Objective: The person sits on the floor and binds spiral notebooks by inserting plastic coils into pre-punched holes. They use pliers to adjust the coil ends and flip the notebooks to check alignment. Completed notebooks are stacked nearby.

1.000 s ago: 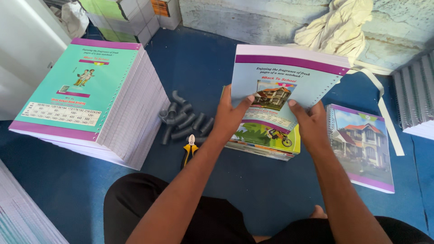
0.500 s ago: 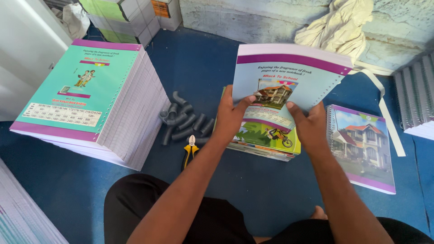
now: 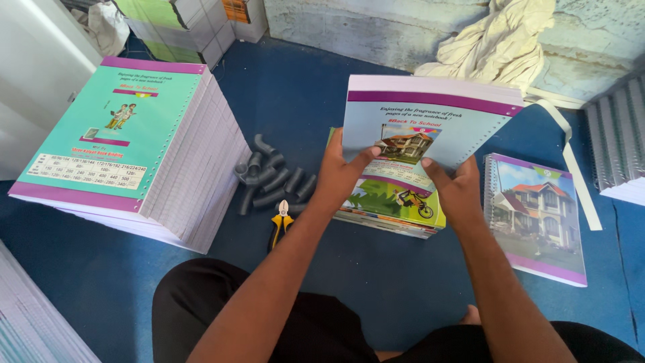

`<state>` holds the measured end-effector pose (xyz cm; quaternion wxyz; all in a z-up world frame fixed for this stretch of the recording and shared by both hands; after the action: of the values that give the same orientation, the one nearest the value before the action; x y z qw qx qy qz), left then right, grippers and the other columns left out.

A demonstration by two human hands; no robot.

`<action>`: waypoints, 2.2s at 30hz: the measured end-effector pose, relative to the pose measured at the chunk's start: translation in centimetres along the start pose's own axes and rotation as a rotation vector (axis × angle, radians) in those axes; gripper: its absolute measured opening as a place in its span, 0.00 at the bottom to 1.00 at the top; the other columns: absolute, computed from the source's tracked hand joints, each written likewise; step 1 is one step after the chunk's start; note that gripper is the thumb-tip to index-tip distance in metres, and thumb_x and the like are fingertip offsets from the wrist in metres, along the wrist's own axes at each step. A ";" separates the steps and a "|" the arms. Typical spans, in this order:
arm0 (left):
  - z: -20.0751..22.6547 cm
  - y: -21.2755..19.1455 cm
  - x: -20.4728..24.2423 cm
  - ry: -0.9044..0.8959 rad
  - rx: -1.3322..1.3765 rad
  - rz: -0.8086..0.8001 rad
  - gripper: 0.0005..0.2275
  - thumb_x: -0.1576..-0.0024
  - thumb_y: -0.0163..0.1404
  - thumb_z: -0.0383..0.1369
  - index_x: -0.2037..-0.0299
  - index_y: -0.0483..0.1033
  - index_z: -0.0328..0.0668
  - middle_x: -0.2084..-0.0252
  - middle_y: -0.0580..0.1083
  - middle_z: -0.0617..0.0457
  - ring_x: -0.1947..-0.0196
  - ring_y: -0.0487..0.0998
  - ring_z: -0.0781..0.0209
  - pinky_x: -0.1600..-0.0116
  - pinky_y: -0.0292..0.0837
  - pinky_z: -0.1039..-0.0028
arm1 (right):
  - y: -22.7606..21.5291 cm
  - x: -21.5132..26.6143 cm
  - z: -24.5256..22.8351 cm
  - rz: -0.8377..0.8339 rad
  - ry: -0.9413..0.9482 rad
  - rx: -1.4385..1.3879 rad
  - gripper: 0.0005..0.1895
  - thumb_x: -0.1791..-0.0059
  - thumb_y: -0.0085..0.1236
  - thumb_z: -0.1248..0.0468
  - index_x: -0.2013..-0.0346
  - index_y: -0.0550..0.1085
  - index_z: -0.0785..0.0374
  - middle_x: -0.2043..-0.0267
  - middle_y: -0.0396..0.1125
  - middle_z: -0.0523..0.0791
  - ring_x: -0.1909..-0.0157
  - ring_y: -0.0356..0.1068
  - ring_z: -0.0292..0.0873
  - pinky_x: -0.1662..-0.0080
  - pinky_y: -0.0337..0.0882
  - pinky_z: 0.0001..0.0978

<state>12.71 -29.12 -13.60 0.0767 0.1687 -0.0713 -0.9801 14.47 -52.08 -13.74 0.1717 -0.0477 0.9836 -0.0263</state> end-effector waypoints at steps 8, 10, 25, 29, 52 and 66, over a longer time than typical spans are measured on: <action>0.1 0.0 0.0 -0.059 -0.051 0.063 0.16 0.43 0.58 0.36 0.52 0.69 0.35 0.55 0.73 0.49 0.53 0.78 0.62 0.48 0.75 0.72 | 0.4 -0.4 -0.9 -0.002 0.025 0.006 0.24 0.47 0.59 0.64 0.41 0.63 0.70 0.46 0.69 0.51 0.44 0.71 0.42 0.44 0.73 0.34; 0.3 -0.1 -0.2 -0.026 -0.060 0.068 0.15 0.43 0.59 0.35 0.53 0.70 0.35 0.55 0.73 0.49 0.53 0.77 0.62 0.48 0.74 0.72 | 0.5 -0.5 -1.0 0.006 0.015 -0.002 0.25 0.47 0.59 0.64 0.41 0.61 0.70 0.45 0.69 0.52 0.44 0.71 0.42 0.44 0.73 0.34; -1.0 -0.5 0.3 -0.022 0.076 0.018 0.17 0.42 0.59 0.35 0.49 0.70 0.35 0.53 0.76 0.49 0.52 0.77 0.64 0.46 0.74 0.74 | 0.1 -1.0 -1.0 -0.063 0.089 0.004 0.26 0.53 0.64 0.67 0.43 0.65 0.70 0.47 0.71 0.50 0.46 0.73 0.41 0.46 0.74 0.34; -1.2 -0.7 -0.1 0.012 0.048 0.003 0.17 0.41 0.59 0.35 0.48 0.70 0.35 0.53 0.75 0.50 0.50 0.76 0.64 0.45 0.73 0.73 | -0.4 -1.4 -0.7 -0.094 0.200 0.087 0.20 0.53 0.64 0.67 0.47 0.73 0.69 0.50 0.75 0.48 0.49 0.74 0.42 0.48 0.74 0.34; -6.1 1.4 0.9 -0.599 0.441 -0.077 0.22 0.42 0.54 0.37 0.40 0.66 0.36 0.48 0.71 0.41 0.52 0.73 0.51 0.51 0.71 0.56 | 5.3 0.6 -18.1 -0.413 -0.665 1.066 0.27 0.68 0.69 0.69 0.54 0.78 0.59 0.63 0.71 0.45 0.63 0.72 0.51 0.63 0.72 0.42; -7.0 3.4 2.5 -0.793 0.767 -0.265 0.28 0.41 0.38 0.50 0.36 0.66 0.39 0.42 0.71 0.38 0.45 0.74 0.45 0.43 0.72 0.52 | 5.3 4.1 -14.5 -0.507 -0.752 1.242 0.31 0.70 0.67 0.66 0.50 0.76 0.60 0.59 0.71 0.43 0.59 0.71 0.46 0.61 0.72 0.39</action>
<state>13.15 -33.72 -20.33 -0.1466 -0.1890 -0.4237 -0.8737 5.26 -46.71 -1.85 0.4786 -0.1724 0.6228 -0.5944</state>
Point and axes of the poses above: each hand's wrist, its own x-axis away from the middle knuckle, its own y-axis out of the palm, z = x × y, the point moved 8 cm from there along -x, towards the middle knuckle
